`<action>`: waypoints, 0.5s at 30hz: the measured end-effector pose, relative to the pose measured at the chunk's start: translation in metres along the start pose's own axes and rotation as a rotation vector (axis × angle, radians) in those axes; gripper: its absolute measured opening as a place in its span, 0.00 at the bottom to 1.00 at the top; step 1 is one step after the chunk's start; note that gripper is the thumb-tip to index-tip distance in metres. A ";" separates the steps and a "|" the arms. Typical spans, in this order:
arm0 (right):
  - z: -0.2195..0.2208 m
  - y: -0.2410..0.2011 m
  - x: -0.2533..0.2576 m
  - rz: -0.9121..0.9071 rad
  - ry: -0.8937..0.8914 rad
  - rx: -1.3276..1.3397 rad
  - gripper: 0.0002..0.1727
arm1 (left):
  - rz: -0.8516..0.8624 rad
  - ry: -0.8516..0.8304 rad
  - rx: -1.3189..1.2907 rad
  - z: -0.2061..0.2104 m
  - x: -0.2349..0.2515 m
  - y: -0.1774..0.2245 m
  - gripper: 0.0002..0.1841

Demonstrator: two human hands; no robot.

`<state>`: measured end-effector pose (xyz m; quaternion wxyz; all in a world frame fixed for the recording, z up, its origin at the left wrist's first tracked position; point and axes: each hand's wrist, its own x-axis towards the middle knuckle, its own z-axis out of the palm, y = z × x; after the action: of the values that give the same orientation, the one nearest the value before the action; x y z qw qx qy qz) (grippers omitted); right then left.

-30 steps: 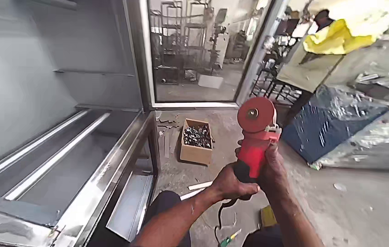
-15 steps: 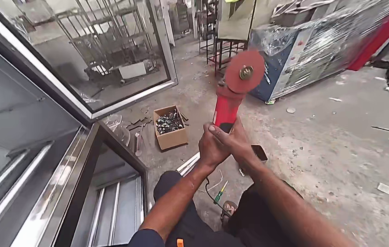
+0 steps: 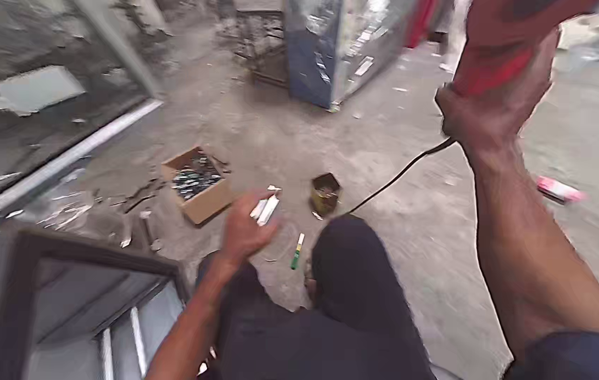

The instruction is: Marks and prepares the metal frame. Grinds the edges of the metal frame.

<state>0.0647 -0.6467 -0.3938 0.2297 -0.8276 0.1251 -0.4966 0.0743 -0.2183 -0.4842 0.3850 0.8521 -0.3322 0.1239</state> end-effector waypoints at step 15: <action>-0.028 0.252 -0.219 0.855 -0.644 -0.404 0.48 | -0.285 0.352 -0.281 -0.109 -0.049 -0.064 0.18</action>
<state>-0.0587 -0.7759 -0.6770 0.2739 -0.8405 0.4650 -0.0485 0.0847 -0.0839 -0.4699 0.5648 0.7939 -0.1508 0.1673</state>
